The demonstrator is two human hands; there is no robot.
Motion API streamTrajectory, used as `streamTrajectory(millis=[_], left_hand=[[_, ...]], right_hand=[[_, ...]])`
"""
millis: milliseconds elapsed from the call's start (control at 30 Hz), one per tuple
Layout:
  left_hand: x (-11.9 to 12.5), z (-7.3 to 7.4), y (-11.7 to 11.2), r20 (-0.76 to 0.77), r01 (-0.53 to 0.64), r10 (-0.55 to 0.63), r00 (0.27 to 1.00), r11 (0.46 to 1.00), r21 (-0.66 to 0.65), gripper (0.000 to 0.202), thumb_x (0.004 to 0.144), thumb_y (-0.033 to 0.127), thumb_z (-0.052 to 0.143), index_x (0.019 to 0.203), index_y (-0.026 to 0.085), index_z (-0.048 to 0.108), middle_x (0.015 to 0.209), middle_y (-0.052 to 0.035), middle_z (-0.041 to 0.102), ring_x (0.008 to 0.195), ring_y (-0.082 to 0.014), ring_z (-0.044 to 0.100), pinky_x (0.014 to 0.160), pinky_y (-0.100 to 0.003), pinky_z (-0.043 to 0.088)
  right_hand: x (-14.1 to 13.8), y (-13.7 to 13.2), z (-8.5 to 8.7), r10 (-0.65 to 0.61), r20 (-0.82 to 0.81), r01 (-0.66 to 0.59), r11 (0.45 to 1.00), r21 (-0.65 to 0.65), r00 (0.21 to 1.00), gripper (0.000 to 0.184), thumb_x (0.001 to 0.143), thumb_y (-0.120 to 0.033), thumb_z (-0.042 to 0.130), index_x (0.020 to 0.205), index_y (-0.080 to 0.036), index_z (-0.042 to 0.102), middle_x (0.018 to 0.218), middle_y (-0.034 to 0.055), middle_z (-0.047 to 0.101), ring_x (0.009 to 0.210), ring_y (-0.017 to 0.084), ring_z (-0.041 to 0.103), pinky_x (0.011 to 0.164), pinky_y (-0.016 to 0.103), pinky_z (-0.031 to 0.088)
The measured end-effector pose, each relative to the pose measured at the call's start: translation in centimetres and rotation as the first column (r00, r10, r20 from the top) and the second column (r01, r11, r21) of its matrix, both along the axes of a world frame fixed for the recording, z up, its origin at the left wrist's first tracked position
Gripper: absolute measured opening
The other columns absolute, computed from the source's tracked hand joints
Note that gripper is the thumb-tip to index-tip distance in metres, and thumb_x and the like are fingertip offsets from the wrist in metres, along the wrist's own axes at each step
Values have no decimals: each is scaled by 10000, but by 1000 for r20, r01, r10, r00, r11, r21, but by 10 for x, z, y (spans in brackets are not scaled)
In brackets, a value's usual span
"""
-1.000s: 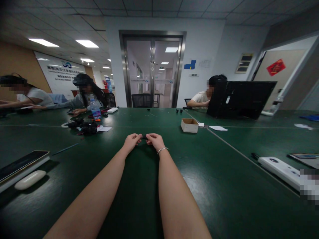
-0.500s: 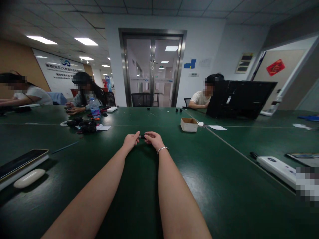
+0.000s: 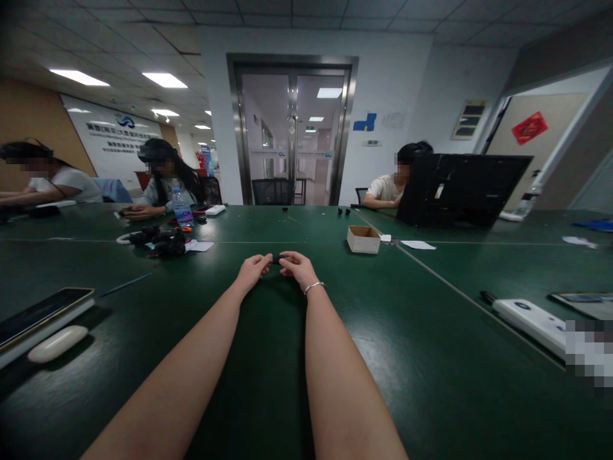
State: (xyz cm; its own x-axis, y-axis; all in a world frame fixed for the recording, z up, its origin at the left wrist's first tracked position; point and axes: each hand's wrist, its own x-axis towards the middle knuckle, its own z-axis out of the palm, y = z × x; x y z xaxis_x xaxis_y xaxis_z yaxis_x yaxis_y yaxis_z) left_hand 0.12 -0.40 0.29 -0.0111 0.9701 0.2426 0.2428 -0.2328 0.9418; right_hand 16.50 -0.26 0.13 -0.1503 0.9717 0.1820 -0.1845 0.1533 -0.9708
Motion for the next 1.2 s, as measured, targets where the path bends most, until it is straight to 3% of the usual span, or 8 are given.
streamTrajectory(millis=[100, 267, 433, 567, 700, 967, 1067, 1200], left_hand=[[2, 2, -2, 98, 64, -65, 993, 998, 15, 364, 666, 488, 648, 793, 149, 610, 669, -25, 601, 611, -128, 536, 520, -215, 360], [5, 5, -5, 133, 48, -43, 990, 998, -35, 379, 787, 495, 499, 855, 136, 598, 582, -13, 555, 508, -109, 490, 504, -223, 375], [4, 5, -3, 131, 19, -21, 991, 1000, 17, 328, 703, 375, 633, 948, 158, 605, 722, -30, 607, 608, -122, 535, 525, -213, 389], [4, 5, -3, 101, 39, -38, 994, 999, -9, 320, 762, 421, 546, 909, 144, 611, 670, -34, 593, 558, -120, 509, 515, -224, 381], [4, 6, -5, 104, 25, -28, 994, 999, 29, 325, 705, 345, 627, 969, 156, 606, 744, -39, 609, 621, -126, 531, 545, -220, 398], [4, 4, -2, 142, 51, -45, 989, 998, -36, 369, 713, 420, 591, 971, 156, 608, 773, -51, 624, 630, -128, 550, 514, -207, 387], [4, 4, -2, 160, 53, -40, 986, 995, -80, 406, 748, 490, 527, 917, 131, 614, 682, -48, 600, 553, -114, 520, 490, -205, 376], [5, 7, -4, 156, 34, -24, 987, 998, -58, 373, 723, 438, 594, 925, 125, 621, 687, -49, 612, 559, -108, 523, 497, -203, 383]], right_hand=[[0, 0, 0, -32, -24, 31, 999, -23, 999, 348, 610, -272, 760, 920, -176, 635, 697, -15, 626, 520, 80, 589, 511, 203, 476], [0, -1, 1, -31, -31, 30, 999, -33, 999, 327, 609, -244, 764, 904, -173, 640, 700, -14, 632, 525, 80, 593, 529, 206, 491], [-1, -2, 2, -36, -23, 35, 998, -46, 999, 302, 632, -221, 748, 910, -171, 642, 715, -8, 638, 526, 76, 592, 540, 206, 497], [-1, -2, 2, -39, -22, 38, 998, -49, 999, 290, 641, -212, 740, 909, -168, 641, 685, -17, 628, 519, 75, 590, 538, 201, 496], [0, -2, 2, -33, -23, 32, 998, -44, 999, 299, 637, -221, 746, 912, -169, 640, 708, -12, 636, 527, 76, 591, 538, 203, 499], [1, -2, 2, -28, -42, 26, 999, -44, 999, 312, 616, -240, 763, 898, -180, 644, 705, -14, 635, 533, 78, 590, 544, 210, 501], [1, -1, 1, -28, -48, 26, 999, -47, 998, 316, 615, -235, 762, 900, -178, 639, 691, -16, 633, 531, 80, 591, 545, 214, 500], [1, -1, 0, -17, -51, 15, 999, -38, 999, 319, 607, -219, 764, 898, -177, 642, 705, -14, 637, 545, 81, 597, 552, 209, 497]])
